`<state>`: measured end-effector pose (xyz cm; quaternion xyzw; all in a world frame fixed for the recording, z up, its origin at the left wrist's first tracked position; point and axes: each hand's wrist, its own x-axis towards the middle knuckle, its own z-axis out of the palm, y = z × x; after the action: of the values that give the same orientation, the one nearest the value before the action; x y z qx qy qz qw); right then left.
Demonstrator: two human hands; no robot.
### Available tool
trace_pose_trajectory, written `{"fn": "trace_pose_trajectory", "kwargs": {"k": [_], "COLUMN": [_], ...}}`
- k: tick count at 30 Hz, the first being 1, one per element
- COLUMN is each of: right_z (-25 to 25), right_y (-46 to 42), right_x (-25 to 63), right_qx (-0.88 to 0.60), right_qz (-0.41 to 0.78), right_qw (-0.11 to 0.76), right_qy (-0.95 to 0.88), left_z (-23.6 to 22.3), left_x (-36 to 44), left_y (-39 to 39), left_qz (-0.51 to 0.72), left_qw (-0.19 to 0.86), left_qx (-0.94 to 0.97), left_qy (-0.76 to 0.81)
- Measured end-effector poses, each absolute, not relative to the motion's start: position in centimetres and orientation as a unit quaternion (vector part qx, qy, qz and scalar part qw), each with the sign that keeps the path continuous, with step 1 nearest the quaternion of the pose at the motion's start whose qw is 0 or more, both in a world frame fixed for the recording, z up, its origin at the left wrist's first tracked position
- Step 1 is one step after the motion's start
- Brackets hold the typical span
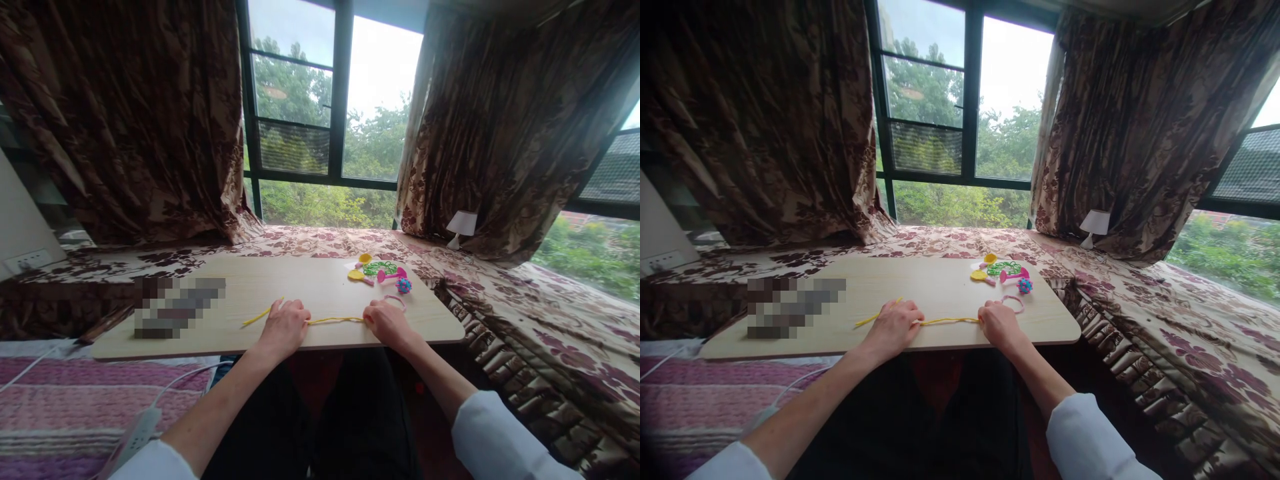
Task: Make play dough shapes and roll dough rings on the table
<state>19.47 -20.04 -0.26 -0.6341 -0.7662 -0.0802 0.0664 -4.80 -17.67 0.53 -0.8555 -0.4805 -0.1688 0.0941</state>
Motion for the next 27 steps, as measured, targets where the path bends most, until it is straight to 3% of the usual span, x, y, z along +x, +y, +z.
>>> {"fn": "trace_pose_trajectory", "kwargs": {"k": [10,27], "right_z": [-0.6,-1.4], "right_y": [-21.1,-22.2], "right_x": [19.3,18.3], "right_qx": [-0.607,-0.569], "right_qz": [-0.102,-0.167], "right_qw": [0.059,0.043], "right_qy": [-0.786,-0.804], "left_z": [-1.1,-2.0], "left_x": [2.4,2.0], "left_y": [-18.9,-18.3], "left_qz": [-0.168,-0.105], "left_qw": [0.067,0.069], "left_qx": [-0.884,-0.902], "left_qy": [-0.43,-0.413]}}
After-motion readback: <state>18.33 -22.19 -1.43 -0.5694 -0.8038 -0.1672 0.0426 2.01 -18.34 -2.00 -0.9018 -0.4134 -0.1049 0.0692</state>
